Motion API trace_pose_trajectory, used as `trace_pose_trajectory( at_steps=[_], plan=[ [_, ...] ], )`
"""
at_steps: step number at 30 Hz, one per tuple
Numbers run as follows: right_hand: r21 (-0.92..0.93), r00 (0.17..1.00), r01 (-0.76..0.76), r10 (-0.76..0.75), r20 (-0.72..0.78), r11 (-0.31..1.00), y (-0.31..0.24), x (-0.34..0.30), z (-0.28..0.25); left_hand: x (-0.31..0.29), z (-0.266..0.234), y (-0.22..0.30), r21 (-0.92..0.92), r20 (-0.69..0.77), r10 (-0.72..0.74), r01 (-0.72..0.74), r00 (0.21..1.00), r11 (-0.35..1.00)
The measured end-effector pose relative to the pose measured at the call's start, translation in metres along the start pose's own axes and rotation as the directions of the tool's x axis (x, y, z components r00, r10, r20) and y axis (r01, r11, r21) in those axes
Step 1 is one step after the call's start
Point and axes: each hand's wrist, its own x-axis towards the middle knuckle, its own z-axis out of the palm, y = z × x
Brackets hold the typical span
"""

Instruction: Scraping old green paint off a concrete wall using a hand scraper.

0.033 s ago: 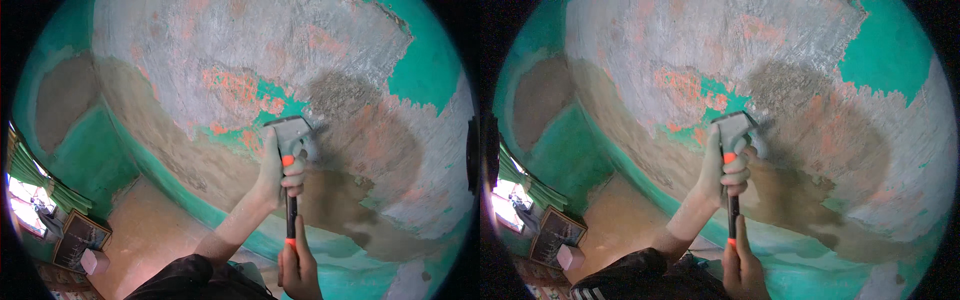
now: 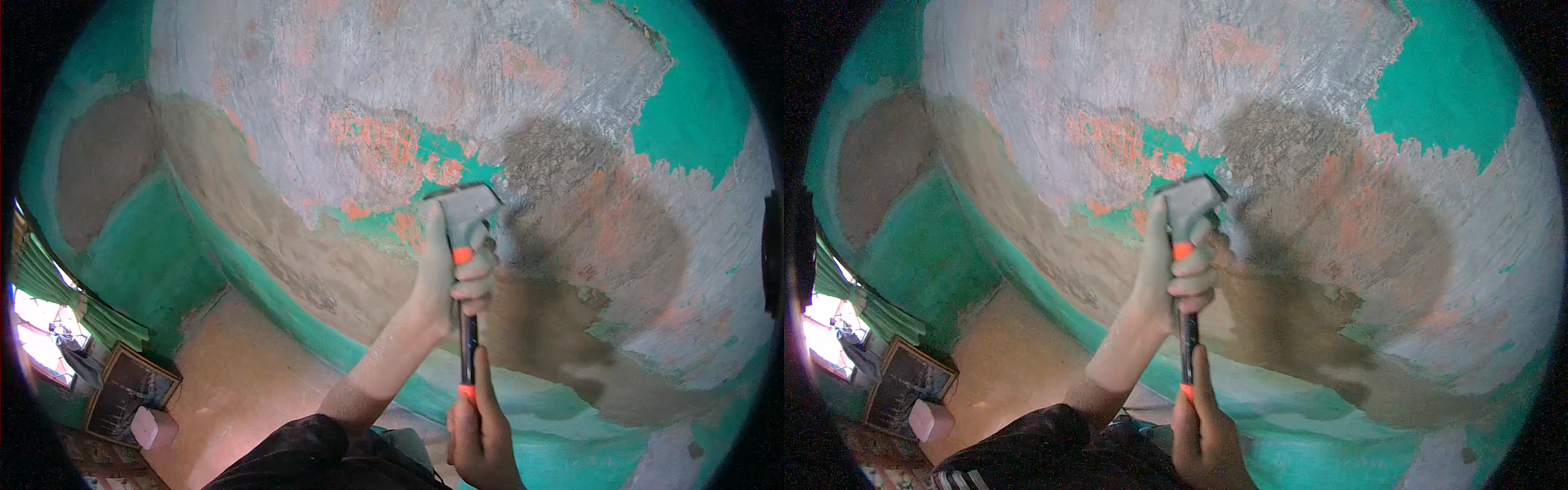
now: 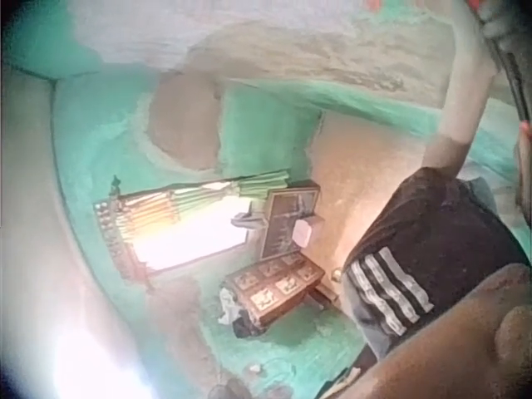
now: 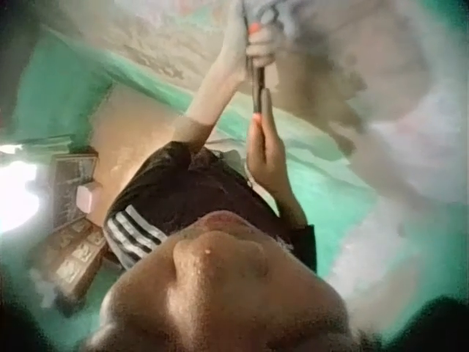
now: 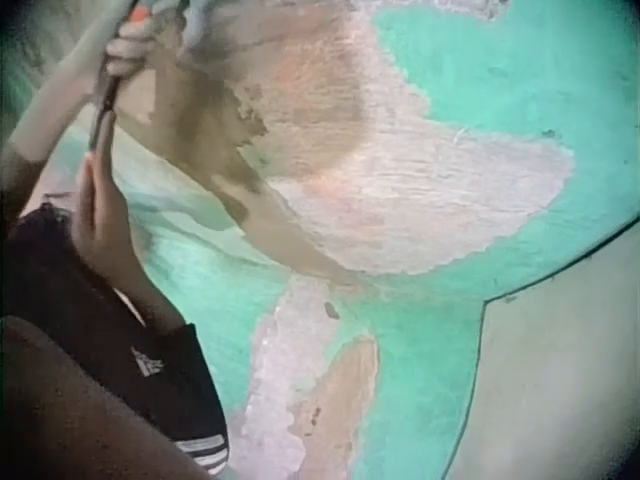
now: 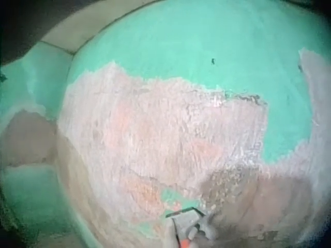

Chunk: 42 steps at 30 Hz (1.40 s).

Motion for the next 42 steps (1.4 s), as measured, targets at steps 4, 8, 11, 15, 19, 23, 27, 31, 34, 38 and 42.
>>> trace_pose_trajectory(
  at_steps=[4, 8, 11, 15, 19, 23, 27, 31, 34, 38, 42],
  plan=[
    [-0.078, 1.000, -0.011, 0.010, -0.017, 0.997, 0.003, -0.005, -0.007, 0.004, 0.007, -0.005, -0.019, 0.006, -0.010, 0.010, 1.000, 1.000],
    [-0.013, 0.974, -0.222, 0.222, 0.047, 0.975, -0.021, -0.013, -0.011, -0.001, 0.005, -0.014, 0.020, -0.023, -0.033, 0.034, 0.999, 0.999],
    [0.066, 0.889, -0.454, 0.447, 0.100, 0.888, -0.033, 0.002, -0.013, 0.002, -0.001, -0.006, 0.008, 0.015, 0.000, 0.000, 1.000, 1.000],
    [0.047, 0.901, -0.431, 0.426, 0.084, 0.901, -0.021, -0.017, -0.018, -0.002, -0.004, -0.025, -0.029, -0.074, -0.115, 0.113, 0.991, 0.993],
    [0.183, 0.859, -0.512, 0.501, 0.104, 0.839, -0.032, -0.014, -0.018, 0.002, -0.009, -0.027, 0.026, -0.021, -0.049, 0.049, 0.999, 0.998],
    [0.035, 0.956, -0.285, 0.281, 0.078, 0.958, 0.024, -0.029, -0.026, -0.002, -0.010, -0.036, 0.072, -0.014, -0.047, 0.048, 0.999, 0.996],
    [0.218, 0.932, -0.361, 0.346, 0.105, 0.907, 0.032, -0.029, -0.032, -0.005, -0.010, -0.039, 0.167, -0.068, 0.049, -0.037, 0.997, 0.985],
    [0.333, 0.921, -0.388, 0.368, 0.126, 0.859, 0.044, -0.027, -0.014, -0.014, -0.011, -0.046, 0.323, -0.166, 0.257, -0.194, 0.952, 0.926],
    [0.376, 0.945, -0.323, 0.315, 0.086, 0.868, 0.064, -0.025, 0.008, -0.014, -0.006, -0.053, 0.566, -0.253, 0.589, -0.376, 0.767, 0.733],
    [0.453, 0.957, -0.276, 0.288, 0.044, 0.848, 0.077, -0.022, 0.032, -0.021, -0.020, -0.053, 0.860, -0.108, 0.767, -0.327, 0.633, 0.391],
    [0.498, 0.965, -0.254, 0.248, 0.081, 0.829, 0.085, -0.016, 0.037, -0.021, -0.041, -0.049, 0.967, 0.231, 0.842, -0.207, 0.488, -0.146]
  ],
)
